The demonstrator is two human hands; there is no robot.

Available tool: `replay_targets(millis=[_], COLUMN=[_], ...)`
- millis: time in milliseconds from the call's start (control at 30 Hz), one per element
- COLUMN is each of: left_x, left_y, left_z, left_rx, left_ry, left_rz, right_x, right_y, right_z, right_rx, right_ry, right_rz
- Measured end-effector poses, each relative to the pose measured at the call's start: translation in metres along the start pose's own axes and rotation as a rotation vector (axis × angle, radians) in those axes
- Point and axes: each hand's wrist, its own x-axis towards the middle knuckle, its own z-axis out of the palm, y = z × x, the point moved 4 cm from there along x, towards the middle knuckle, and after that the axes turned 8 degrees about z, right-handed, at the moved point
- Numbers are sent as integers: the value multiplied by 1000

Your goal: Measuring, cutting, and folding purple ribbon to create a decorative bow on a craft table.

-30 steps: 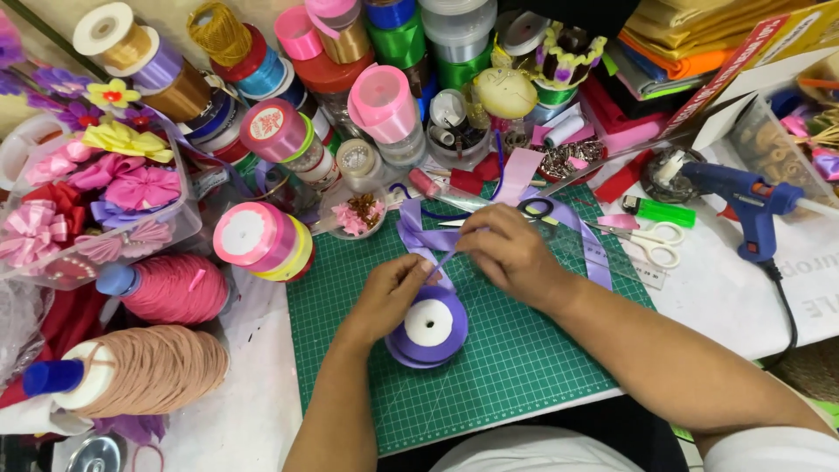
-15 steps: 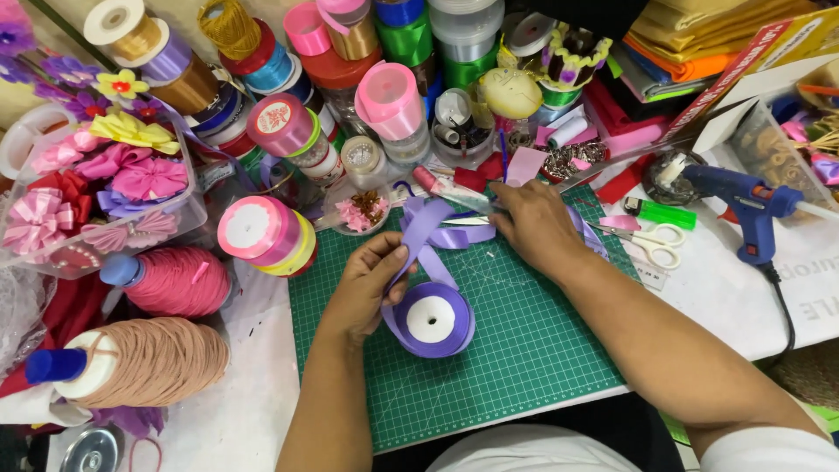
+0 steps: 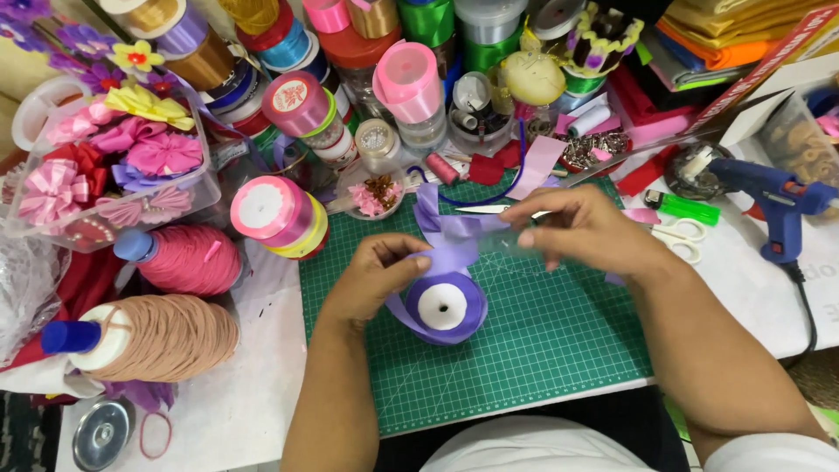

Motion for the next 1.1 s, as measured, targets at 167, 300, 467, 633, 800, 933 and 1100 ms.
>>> replay_targets(millis=[167, 300, 467, 633, 800, 933, 1100], left_x=[-1, -3, -3, 1, 2, 4, 3], left_y=[16, 19, 3, 6, 5, 2, 8], left_z=[26, 29, 13, 18, 18, 15, 18], left_rx=[5, -18, -50, 143, 225, 204, 238], left_ry=[-149, -178, -99, -136, -74, -73, -43], left_rz=[3, 7, -23, -26, -70, -72, -92], right_x=[-3, -4, -1, -2, -2, -3, -3], right_y=[19, 20, 10, -3, -4, -5, -5], right_z=[17, 23, 17, 16, 14, 14, 17], right_rx=[-18, -121, -253, -463, -619, -588, -624], right_ry=[-216, -267, -125, -15, 4, 1, -38], right_rz=[83, 158, 50, -52, 23, 11, -2])
